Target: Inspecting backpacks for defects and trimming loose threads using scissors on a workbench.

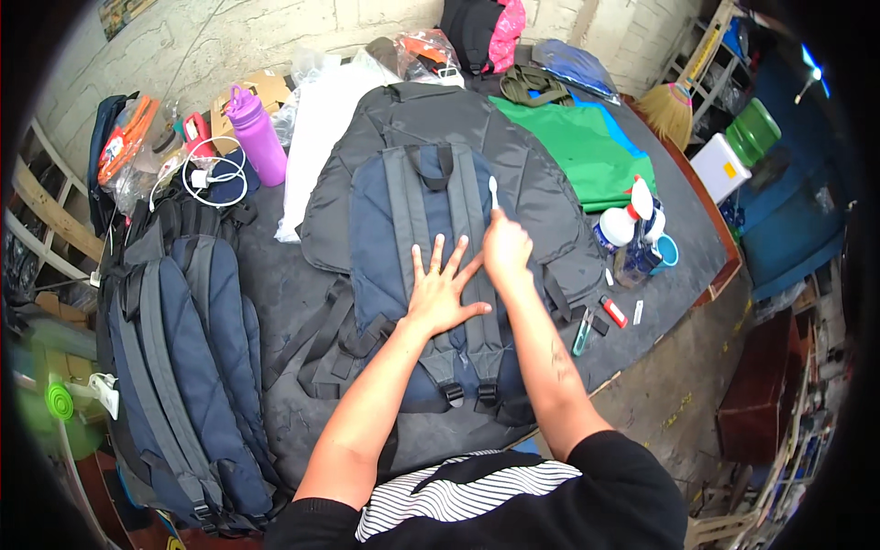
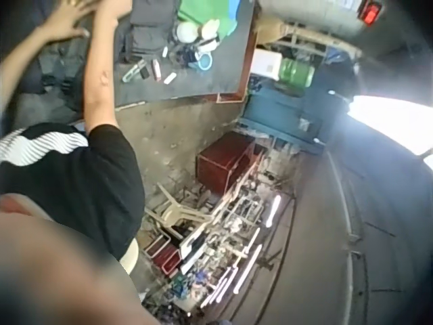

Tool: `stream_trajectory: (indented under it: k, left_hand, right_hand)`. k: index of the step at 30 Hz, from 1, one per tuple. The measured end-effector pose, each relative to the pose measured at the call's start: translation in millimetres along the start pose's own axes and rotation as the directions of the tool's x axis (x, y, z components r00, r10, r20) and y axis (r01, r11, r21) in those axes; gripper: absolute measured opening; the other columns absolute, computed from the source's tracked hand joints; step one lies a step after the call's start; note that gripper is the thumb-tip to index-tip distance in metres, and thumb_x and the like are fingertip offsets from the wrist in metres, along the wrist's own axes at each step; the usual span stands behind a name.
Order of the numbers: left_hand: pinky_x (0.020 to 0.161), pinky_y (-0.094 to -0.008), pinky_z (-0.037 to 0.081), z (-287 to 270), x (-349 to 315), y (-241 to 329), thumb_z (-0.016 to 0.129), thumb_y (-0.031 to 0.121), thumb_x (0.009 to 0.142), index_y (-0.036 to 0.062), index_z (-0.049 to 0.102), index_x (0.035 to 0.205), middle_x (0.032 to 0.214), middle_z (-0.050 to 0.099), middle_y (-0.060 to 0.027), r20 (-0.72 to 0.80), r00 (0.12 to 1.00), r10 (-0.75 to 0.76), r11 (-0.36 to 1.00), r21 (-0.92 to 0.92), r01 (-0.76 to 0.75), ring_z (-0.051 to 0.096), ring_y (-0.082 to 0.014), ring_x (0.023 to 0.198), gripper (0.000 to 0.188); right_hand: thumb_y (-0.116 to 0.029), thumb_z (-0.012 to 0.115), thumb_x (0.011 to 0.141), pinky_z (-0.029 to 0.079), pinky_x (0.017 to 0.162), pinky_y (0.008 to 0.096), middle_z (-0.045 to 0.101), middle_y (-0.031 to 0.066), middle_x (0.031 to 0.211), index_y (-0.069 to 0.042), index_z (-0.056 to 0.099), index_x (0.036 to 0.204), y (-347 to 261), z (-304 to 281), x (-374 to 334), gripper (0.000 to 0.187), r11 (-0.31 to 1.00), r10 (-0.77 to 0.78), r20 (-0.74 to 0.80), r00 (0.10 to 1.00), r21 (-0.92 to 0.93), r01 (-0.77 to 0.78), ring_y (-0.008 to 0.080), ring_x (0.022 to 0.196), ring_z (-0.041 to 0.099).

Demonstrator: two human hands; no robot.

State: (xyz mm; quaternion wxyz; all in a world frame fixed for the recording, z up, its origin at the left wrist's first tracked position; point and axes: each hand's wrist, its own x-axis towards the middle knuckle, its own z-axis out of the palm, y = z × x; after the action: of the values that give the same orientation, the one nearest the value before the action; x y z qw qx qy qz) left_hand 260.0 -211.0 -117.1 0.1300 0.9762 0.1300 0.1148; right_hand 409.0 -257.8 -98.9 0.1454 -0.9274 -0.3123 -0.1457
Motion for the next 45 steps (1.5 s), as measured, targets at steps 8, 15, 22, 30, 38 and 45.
stream_trajectory:
  k: [8,15,22,30,38,45]
  left_hand:
    - [0.107,-0.0645,-0.003,-1.8,-7.2,-4.8,0.053,0.071,0.072,0.0295,0.026,0.145,0.154,0.013,-0.0073,-0.035,0.999,0.009,1.0,-0.02,-0.01,0.001,-0.0379,0.141,0.088]
    - [0.107,-0.0645,-0.002,7.6,-10.0,-10.8,0.048,0.072,0.074,0.0258,0.03,0.144,0.153,0.016,-0.009,-0.151,0.988,0.04,0.997,-0.066,-0.051,0.003,-0.0392,0.14,0.086]
    - [0.11,-0.0553,0.012,9.7,-5.0,-8.2,0.055,0.049,0.081,0.0178,0.044,0.137,0.143,0.035,-0.0205,-0.277,0.96,0.026,0.972,-0.218,-0.089,0.024,-0.0362,0.136,0.064]
    - [0.11,-0.0583,0.002,13.5,-7.8,-8.3,0.055,0.058,0.075,0.0134,0.03,0.143,0.149,0.025,-0.0161,-0.216,0.976,0.041,0.983,-0.167,-0.078,0.015,-0.0331,0.14,0.085]
    - [0.11,-0.0598,0.003,18.8,-1.5,-11.0,0.056,0.061,0.074,0.019,0.033,0.142,0.149,0.025,-0.016,-0.273,0.961,0.045,0.98,-0.176,-0.096,0.016,-0.034,0.139,0.083]
    - [0.105,-0.0657,0.005,38.1,-7.7,-22.2,0.05,0.065,0.075,0.0289,0.04,0.139,0.151,0.023,-0.0085,-0.452,0.889,0.074,0.996,0.074,-0.045,0.012,-0.0399,0.14,0.074]
  right_hand:
    - [-0.015,0.046,0.088,0.052,0.066,0.0498,0.065,0.0224,0.076,-0.008,0.061,0.104,-5.3,-1.7,-11.6,0.023,0.995,-0.004,0.053,0.999,0.098,-0.001,0.04,0.074,0.065]
    - [-0.016,0.053,0.086,0.051,0.066,0.0436,0.065,0.0205,0.085,-0.012,0.064,0.111,-27.7,-50.2,17.9,0.028,0.89,-0.091,-0.119,0.989,0.435,0.134,0.0358,0.079,0.064]
    - [-0.015,0.053,0.084,0.051,0.064,0.0438,0.066,0.0168,0.079,-0.015,0.067,0.103,-116.1,-5.1,-1.3,0.024,0.816,-0.539,0.089,0.838,0.303,0.493,0.0333,0.071,0.065]
    - [-0.017,0.052,0.084,0.052,0.066,0.045,0.065,0.0189,0.073,-0.016,0.066,0.106,-118.3,-8.1,-4.3,0.026,0.834,-0.54,0.154,0.827,0.233,0.501,0.0333,0.07,0.066]
    - [-0.02,0.054,0.086,0.05,0.066,0.0449,0.064,0.0179,0.072,-0.017,0.064,0.108,-114.5,-5.7,-1.4,0.025,0.841,-0.526,0.133,0.84,0.229,0.49,0.0363,0.071,0.063]
    - [-0.021,0.058,0.082,0.05,0.074,0.0439,0.065,0.0212,0.083,-0.014,0.07,0.101,-76.6,-38.6,-68.6,0.024,0.658,-0.75,0.139,0.646,0.251,0.71,0.0391,0.076,0.064]
